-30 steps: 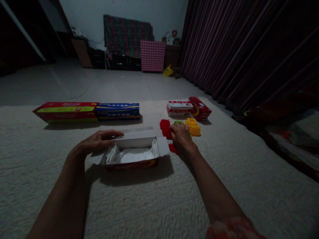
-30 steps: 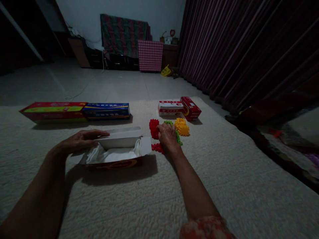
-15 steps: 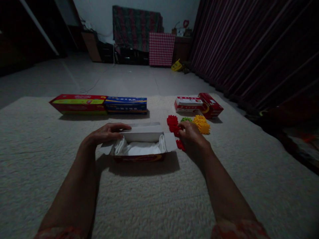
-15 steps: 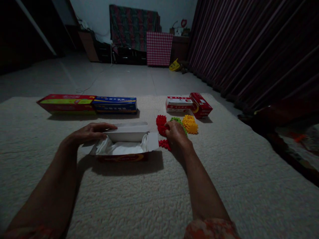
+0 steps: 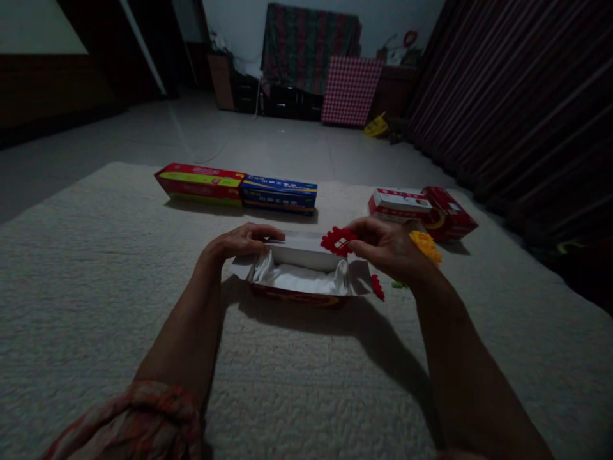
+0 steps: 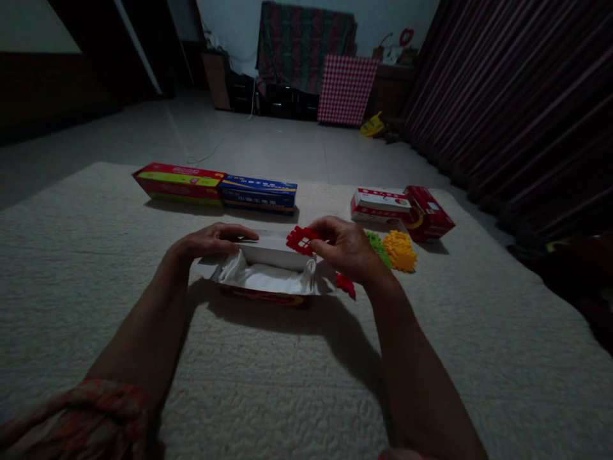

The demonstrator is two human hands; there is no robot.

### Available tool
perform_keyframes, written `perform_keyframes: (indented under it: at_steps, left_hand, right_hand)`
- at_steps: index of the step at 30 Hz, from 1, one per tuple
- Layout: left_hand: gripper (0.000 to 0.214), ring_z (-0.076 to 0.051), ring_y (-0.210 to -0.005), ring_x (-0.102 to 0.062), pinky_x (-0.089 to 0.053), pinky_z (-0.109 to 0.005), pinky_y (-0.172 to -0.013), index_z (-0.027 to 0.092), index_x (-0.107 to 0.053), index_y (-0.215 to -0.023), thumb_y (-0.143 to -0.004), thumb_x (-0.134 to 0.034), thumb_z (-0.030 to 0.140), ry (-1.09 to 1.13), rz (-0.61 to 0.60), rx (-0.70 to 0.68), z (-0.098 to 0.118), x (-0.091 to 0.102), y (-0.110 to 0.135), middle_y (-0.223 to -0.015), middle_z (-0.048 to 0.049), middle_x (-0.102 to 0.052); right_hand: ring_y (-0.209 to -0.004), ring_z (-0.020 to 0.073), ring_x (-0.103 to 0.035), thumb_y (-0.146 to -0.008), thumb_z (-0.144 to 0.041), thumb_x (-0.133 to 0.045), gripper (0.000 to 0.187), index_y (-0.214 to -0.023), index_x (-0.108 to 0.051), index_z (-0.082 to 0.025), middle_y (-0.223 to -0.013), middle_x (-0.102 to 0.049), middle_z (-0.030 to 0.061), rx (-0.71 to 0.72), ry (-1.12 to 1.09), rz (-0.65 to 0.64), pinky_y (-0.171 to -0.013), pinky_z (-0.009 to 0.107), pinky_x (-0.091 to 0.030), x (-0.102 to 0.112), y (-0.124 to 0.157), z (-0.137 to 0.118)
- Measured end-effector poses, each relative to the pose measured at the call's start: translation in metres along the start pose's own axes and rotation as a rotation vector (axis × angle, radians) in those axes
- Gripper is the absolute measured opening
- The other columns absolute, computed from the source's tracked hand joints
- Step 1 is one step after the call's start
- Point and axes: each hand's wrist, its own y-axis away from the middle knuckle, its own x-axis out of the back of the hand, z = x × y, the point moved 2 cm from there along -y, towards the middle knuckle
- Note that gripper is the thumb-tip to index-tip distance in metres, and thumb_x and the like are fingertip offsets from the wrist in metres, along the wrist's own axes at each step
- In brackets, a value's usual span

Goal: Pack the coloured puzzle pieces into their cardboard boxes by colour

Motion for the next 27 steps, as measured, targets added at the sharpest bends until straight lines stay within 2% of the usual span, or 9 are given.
perform_keyframes:
  at_steps: [2, 5, 11, 15, 18, 24, 27]
  left_hand:
    - [0.053, -0.027, -0.120, -0.063, -0.048, -0.038, -0.103, 0.019, -0.071, -0.123, -0.070, -0.073, 0.027, 0.025, 0.000, 0.000, -0.001, -0.001, 0.000, -0.130, -0.0086, -0.071]
    - [0.055, -0.026, -0.113, -0.065, -0.051, -0.038, -0.096, 0.019, -0.070, -0.123, -0.069, -0.072, 0.028, 0.069, -0.009, 0.012, 0.000, -0.002, 0.000, -0.127, -0.0085, -0.072]
    - [0.054, -0.026, -0.115, -0.065, -0.048, -0.039, -0.099, 0.018, -0.071, -0.122, -0.068, -0.072, 0.024, 0.061, 0.005, 0.013, 0.001, -0.002, -0.001, -0.127, -0.0096, -0.072]
    - [0.055, -0.026, -0.114, -0.065, -0.048, -0.038, -0.097, 0.019, -0.072, -0.122, -0.068, -0.072, 0.024, 0.058, 0.006, 0.012, 0.000, -0.002, -0.001, -0.128, -0.0096, -0.072]
    - [0.055, -0.026, -0.112, -0.065, -0.049, -0.037, -0.095, 0.019, -0.072, -0.123, -0.068, -0.072, 0.025, 0.036, 0.006, 0.001, 0.000, -0.002, -0.001, -0.126, -0.0091, -0.073]
    - [0.054, -0.026, -0.112, -0.065, -0.049, -0.037, -0.097, 0.019, -0.073, -0.121, -0.068, -0.073, 0.026, 0.053, 0.007, 0.011, 0.001, -0.002, -0.001, -0.126, -0.0090, -0.073]
    - [0.055, -0.026, -0.114, -0.065, -0.049, -0.038, -0.098, 0.019, -0.072, -0.122, -0.068, -0.073, 0.026, 0.059, 0.004, 0.018, 0.001, -0.002, 0.000, -0.127, -0.0093, -0.073]
  right_hand:
    - [-0.081, 0.0157, -0.067, -0.080, -0.019, -0.068, 0.014, -0.093, -0.073, -0.018, -0.091, -0.075, 0.0042, -0.009, 0.069, -0.128, -0.072, 0.028, -0.055, -0.019, -0.002, -0.016]
    - [-0.081, 0.0154, -0.066, -0.079, -0.010, -0.067, 0.017, -0.092, -0.074, -0.018, -0.091, -0.075, 0.0039, -0.058, 0.242, -0.250, -0.073, 0.026, -0.051, -0.043, -0.004, -0.021]
    - [-0.076, 0.0135, -0.062, -0.081, -0.005, -0.061, 0.024, -0.096, -0.075, -0.017, -0.090, -0.074, 0.0049, -0.085, 0.466, -0.432, -0.068, 0.023, -0.043, -0.061, -0.002, -0.016]
    - [-0.073, 0.0135, -0.058, -0.081, -0.006, -0.059, 0.023, -0.094, -0.075, -0.016, -0.088, -0.074, 0.0056, -0.082, 0.603, -0.484, -0.064, 0.024, -0.038, -0.063, -0.002, -0.017]
    - [-0.072, 0.0143, -0.059, -0.080, -0.007, -0.060, 0.023, -0.094, -0.075, -0.016, -0.087, -0.074, 0.0062, -0.138, 0.697, -0.528, -0.062, 0.025, -0.036, -0.064, -0.004, -0.016]
    - [-0.084, 0.0211, -0.068, -0.084, -0.012, -0.064, 0.026, -0.106, -0.076, -0.019, -0.099, -0.077, 0.0104, -0.235, 0.851, -0.545, -0.063, 0.027, -0.039, -0.066, -0.006, -0.020]
    - [-0.093, 0.0253, -0.071, -0.091, -0.014, -0.059, 0.028, -0.113, -0.076, -0.018, -0.105, -0.077, 0.0153, -0.242, 0.936, -0.542, -0.069, 0.029, -0.044, -0.070, -0.006, -0.025]
